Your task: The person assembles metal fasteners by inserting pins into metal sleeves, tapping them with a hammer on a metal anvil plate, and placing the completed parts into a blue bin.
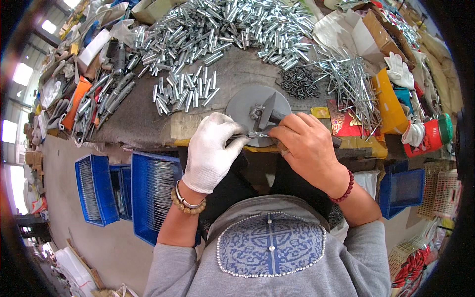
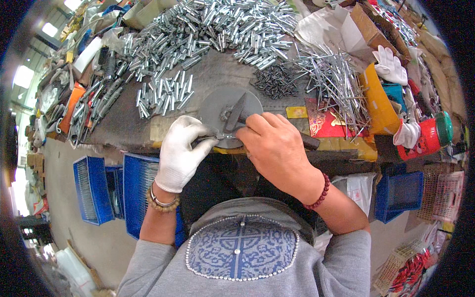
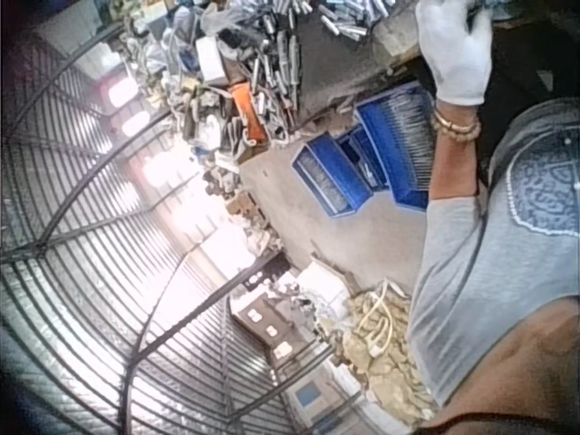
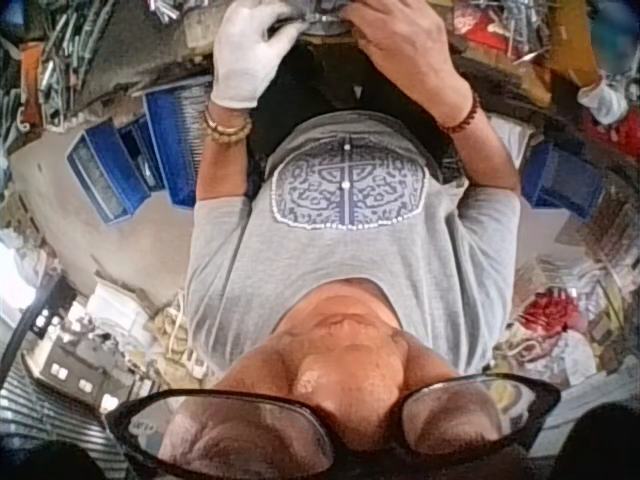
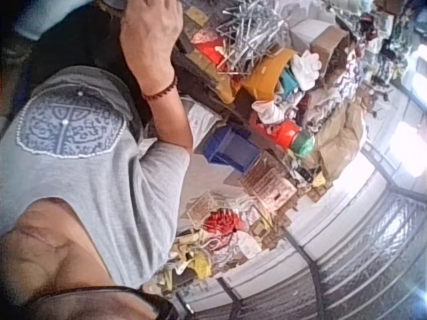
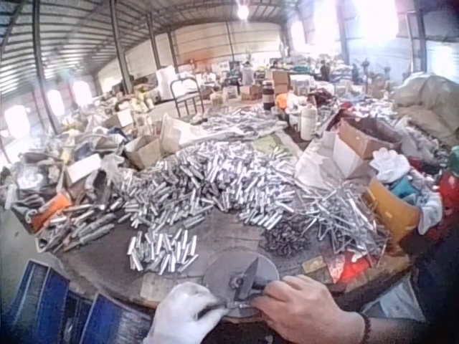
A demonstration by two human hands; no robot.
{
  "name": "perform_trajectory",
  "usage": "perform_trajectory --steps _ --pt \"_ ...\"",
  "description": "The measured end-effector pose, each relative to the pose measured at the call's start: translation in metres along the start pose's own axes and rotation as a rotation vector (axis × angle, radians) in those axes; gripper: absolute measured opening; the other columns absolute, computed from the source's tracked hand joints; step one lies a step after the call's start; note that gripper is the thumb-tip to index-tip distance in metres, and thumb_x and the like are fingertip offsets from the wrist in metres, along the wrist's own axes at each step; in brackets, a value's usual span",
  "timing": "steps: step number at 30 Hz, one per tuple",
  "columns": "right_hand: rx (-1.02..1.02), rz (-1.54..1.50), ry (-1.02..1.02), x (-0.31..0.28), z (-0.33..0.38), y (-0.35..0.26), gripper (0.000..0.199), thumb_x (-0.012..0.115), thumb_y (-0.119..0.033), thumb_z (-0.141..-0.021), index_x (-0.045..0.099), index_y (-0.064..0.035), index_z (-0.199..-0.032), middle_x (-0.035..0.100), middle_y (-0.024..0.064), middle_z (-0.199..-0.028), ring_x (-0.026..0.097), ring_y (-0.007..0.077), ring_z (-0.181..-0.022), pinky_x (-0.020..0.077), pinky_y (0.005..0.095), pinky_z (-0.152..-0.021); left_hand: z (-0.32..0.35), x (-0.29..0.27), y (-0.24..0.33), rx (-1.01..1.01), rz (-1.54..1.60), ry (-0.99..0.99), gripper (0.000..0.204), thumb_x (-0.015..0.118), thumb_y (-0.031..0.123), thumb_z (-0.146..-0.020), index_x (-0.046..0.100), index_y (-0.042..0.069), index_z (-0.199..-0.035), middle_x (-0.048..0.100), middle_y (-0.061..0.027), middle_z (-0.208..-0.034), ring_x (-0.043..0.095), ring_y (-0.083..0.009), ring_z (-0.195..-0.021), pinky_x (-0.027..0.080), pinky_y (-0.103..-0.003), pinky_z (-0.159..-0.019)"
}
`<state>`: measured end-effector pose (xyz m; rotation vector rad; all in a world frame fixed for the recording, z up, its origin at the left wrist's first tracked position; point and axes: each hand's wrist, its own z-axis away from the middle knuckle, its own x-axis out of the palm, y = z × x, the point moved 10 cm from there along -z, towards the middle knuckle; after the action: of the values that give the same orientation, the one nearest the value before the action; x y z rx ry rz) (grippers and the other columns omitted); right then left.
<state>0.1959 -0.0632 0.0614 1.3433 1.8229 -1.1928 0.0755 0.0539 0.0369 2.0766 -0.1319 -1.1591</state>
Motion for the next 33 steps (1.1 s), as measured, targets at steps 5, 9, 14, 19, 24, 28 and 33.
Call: perform_trajectory --steps 5,9,14,19,24,28,33 --pt "-0.010 -0.005 0.024 -0.002 -0.001 -0.002 0.021 0.074 -0.006 -0.078 0.074 -0.0086 -0.099 0.060 0.0067 -0.097 0.064 0.0285 -0.095 0.0530 0.0432 -0.085 0.006 -0.002 0.002 0.000 -0.007 0.005 0.017 0.085 0.008 -0.084 0.078 0.002 -0.098 0.070 -0.0130 -0.099 0.068 -0.0323 -0.099 0.053 -0.042 -0.089" --pt "-0.024 -0.003 0.026 0.000 0.001 -0.004 0.020 0.072 -0.005 -0.080 0.074 -0.0085 -0.099 0.060 0.0064 -0.097 0.064 0.0282 -0.095 0.0528 0.0426 -0.085 0.008 -0.002 0.004 0.029 -0.015 0.002 0.016 0.085 0.008 -0.084 0.078 0.003 -0.098 0.071 -0.0134 -0.099 0.069 -0.0327 -0.098 0.054 -0.042 -0.090" --pt "-0.035 -0.019 0.011 0.003 -0.001 -0.002 0.018 0.070 -0.005 -0.082 0.074 -0.0085 -0.099 0.060 0.0064 -0.098 0.064 0.0277 -0.096 0.0522 0.0420 -0.086 0.006 0.000 0.000 0.008 -0.020 -0.019 0.016 0.085 0.008 -0.084 0.080 0.003 -0.098 0.071 -0.0130 -0.099 0.069 -0.0324 -0.098 0.054 -0.042 -0.090" --pt "-0.041 -0.029 0.002 0.002 -0.006 -0.001 0.018 0.069 -0.006 -0.083 0.074 -0.0085 -0.099 0.061 0.0063 -0.098 0.064 0.0279 -0.096 0.0517 0.0419 -0.087 0.004 0.000 0.003 0.022 0.013 0.003 0.017 0.084 0.008 -0.085 0.082 0.004 -0.101 0.071 -0.0120 -0.099 0.068 -0.0309 -0.097 0.054 -0.040 -0.089" --pt "-0.064 -0.048 0.013 0.008 -0.008 -0.002 0.017 0.068 -0.006 -0.082 0.074 -0.0088 -0.098 0.062 0.0062 -0.098 0.064 0.0288 -0.097 0.0518 0.0419 -0.086 0.005 0.004 0.004 0.049 0.036 0.022 0.019 0.083 0.006 -0.084 0.082 0.004 -0.103 0.070 -0.0118 -0.098 0.068 -0.0307 -0.098 0.054 -0.040 -0.089" --pt "-0.053 -0.040 0.033 0.007 -0.001 -0.004 0.018 0.070 -0.006 -0.081 0.075 -0.0100 -0.099 0.062 0.0063 -0.098 0.064 0.0287 -0.096 0.0521 0.0420 -0.086 0.008 0.002 0.010 0.073 -0.012 0.022 0.020 0.083 0.005 -0.084 0.082 0.005 -0.103 0.069 -0.0120 -0.098 0.068 -0.0313 -0.098 0.054 -0.040 -0.089" --pt "0.195 -0.008 0.224 -0.033 0.009 0.043 0.022 0.077 -0.004 -0.082 0.078 -0.0102 -0.103 0.069 0.0096 -0.098 0.070 0.0318 -0.096 0.0573 0.0449 -0.085 0.011 -0.001 0.011 0.065 -0.010 0.026 0.020 0.084 0.004 -0.083 0.082 0.005 -0.102 0.069 -0.0120 -0.098 0.067 -0.0308 -0.097 0.054 -0.040 -0.088"
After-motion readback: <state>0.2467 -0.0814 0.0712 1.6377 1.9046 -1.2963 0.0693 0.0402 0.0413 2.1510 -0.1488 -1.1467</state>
